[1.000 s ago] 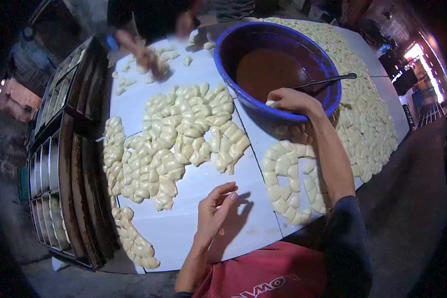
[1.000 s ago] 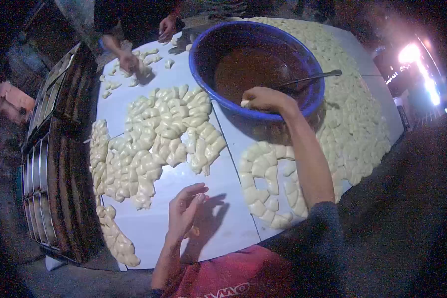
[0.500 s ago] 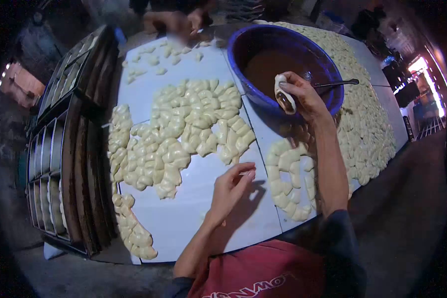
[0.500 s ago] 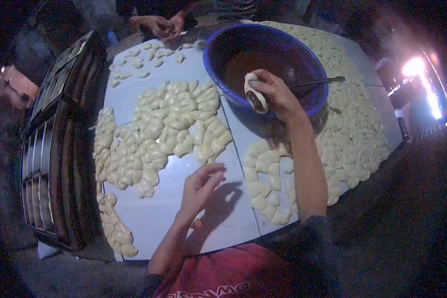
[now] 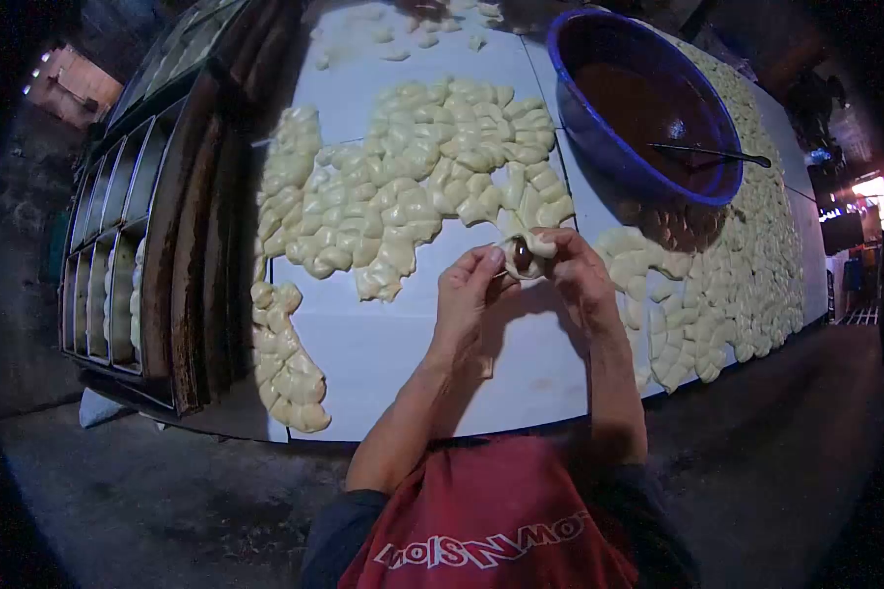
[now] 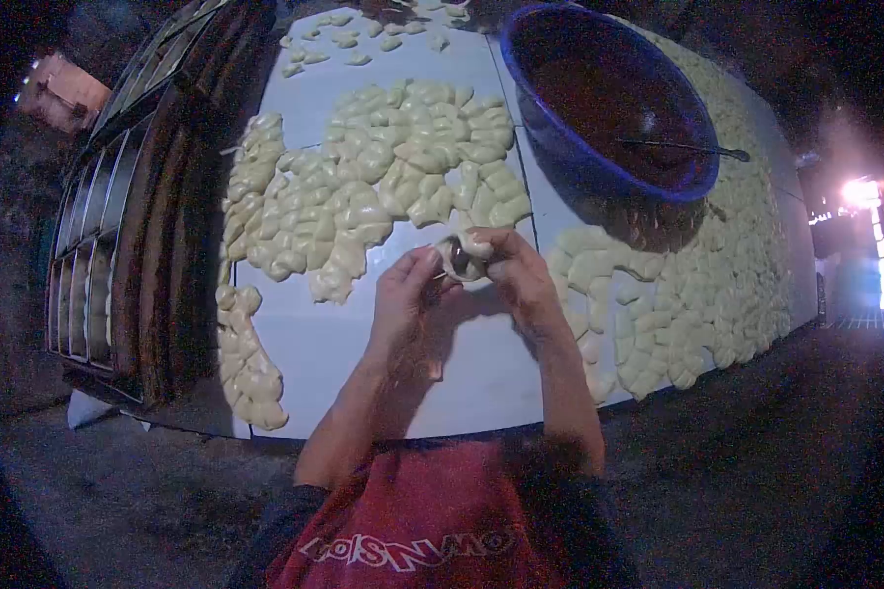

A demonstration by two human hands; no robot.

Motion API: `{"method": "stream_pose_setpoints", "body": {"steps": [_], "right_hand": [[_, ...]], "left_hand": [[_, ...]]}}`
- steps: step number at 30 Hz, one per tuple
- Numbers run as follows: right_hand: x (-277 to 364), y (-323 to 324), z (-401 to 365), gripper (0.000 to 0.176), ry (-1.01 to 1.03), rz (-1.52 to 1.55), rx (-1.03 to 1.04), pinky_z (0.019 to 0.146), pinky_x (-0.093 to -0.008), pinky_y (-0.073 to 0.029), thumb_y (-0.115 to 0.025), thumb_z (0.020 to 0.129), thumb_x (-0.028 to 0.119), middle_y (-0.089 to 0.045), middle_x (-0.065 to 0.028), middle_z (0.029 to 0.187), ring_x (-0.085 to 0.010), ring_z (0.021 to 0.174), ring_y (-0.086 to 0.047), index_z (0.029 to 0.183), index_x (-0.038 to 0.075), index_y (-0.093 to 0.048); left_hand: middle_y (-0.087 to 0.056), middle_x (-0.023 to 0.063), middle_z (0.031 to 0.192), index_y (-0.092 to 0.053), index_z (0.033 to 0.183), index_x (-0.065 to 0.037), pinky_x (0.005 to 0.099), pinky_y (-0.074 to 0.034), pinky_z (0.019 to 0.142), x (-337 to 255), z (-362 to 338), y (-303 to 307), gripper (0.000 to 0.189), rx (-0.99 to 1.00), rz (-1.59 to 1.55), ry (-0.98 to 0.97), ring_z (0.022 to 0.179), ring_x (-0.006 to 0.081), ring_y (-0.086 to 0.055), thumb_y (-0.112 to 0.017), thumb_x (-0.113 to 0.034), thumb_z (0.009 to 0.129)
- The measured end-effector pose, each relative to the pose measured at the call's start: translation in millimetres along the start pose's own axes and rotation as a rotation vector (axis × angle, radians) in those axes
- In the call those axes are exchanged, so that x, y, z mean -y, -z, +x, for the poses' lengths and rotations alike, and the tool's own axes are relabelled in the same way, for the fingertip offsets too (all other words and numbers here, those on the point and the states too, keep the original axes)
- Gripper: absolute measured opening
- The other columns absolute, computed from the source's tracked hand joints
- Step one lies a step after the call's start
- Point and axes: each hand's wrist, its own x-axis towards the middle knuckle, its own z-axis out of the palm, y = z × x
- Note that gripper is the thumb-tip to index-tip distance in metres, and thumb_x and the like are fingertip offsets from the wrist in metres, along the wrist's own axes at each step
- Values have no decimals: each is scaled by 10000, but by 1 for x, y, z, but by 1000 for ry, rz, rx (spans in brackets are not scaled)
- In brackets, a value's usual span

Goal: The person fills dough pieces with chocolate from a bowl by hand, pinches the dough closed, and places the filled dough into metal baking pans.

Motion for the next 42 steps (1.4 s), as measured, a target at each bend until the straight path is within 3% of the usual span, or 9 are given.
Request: {"method": "stream_pose_setpoints", "body": {"steps": [5,9,13,14,18,25,33,37,42], "right_hand": [[-9,-49,-15,481,272,-808,-11,959,-358,-536,-712,817,-11,-441,-146,1404,-275,1164,-598,1268,50,-554],[-37,-57,-16,256,443,-1023,-162,827,-340,-556,-726,841,39,-592,-137,1208,-250,996,-663,1092,26,-678],[-44,-61,-7,207,387,-789,-193,695,-270,-507,-701,871,68,-675,-103,957,-189,878,-645,1070,8,-697],[-44,-63,-11,212,169,-614,-212,717,-255,-482,-697,884,104,-689,-88,893,-174,861,-632,1074,11,-702],[-32,-73,-24,239,-179,-231,-215,729,-256,-490,-708,892,142,-689,-101,982,-144,879,-627,1083,0,-705],[-34,-59,-36,284,349,-705,-11,878,-324,-495,-696,898,75,-584,-133,1159,-253,1023,-601,1179,38,-676],[-63,-76,-39,279,561,-555,-468,813,-333,-515,-793,815,73,-615,-86,989,-207,871,-619,983,50,-573],[-68,-65,-36,213,734,-922,-513,672,-363,-496,-778,826,78,-608,-83,841,-245,726,-609,922,69,-588],[-58,-60,-48,218,363,-978,-317,648,-381,-484,-771,833,119,-631,-90,836,-286,742,-619,979,43,-628]], "left_hand": [[-709,43,919,-689,1151,7,208,-519,664,-1,-2,31,269,13,26,-43,769,69,-641,-681,-181,959],[-706,57,964,-657,1230,49,198,-498,677,-11,-19,29,350,-20,168,-163,787,71,-627,-688,-161,952],[-705,62,1032,-669,1236,5,251,-535,742,-22,-20,37,369,54,372,-277,841,114,-649,-711,-199,932],[-704,60,1011,-687,1198,2,251,-538,723,-25,-16,42,356,79,414,-260,816,115,-643,-712,-236,934],[-694,57,965,-703,1131,-9,239,-537,646,-59,-11,46,352,126,541,59,792,108,-641,-722,-293,924],[-705,87,1033,-685,1168,6,257,-565,692,-56,-23,44,326,246,483,8,859,132,-671,-720,-201,918],[-720,92,1039,-692,1145,23,292,-585,812,-46,-20,55,242,381,669,41,898,155,-685,-613,-62,933],[-719,78,1057,-691,1159,27,309,-553,906,-34,-36,54,248,383,535,14,928,149,-678,-575,-61,958],[-722,85,986,-691,1135,54,271,-553,784,-21,-39,60,319,269,666,-43,887,134,-671,-674,-206,951]]}}
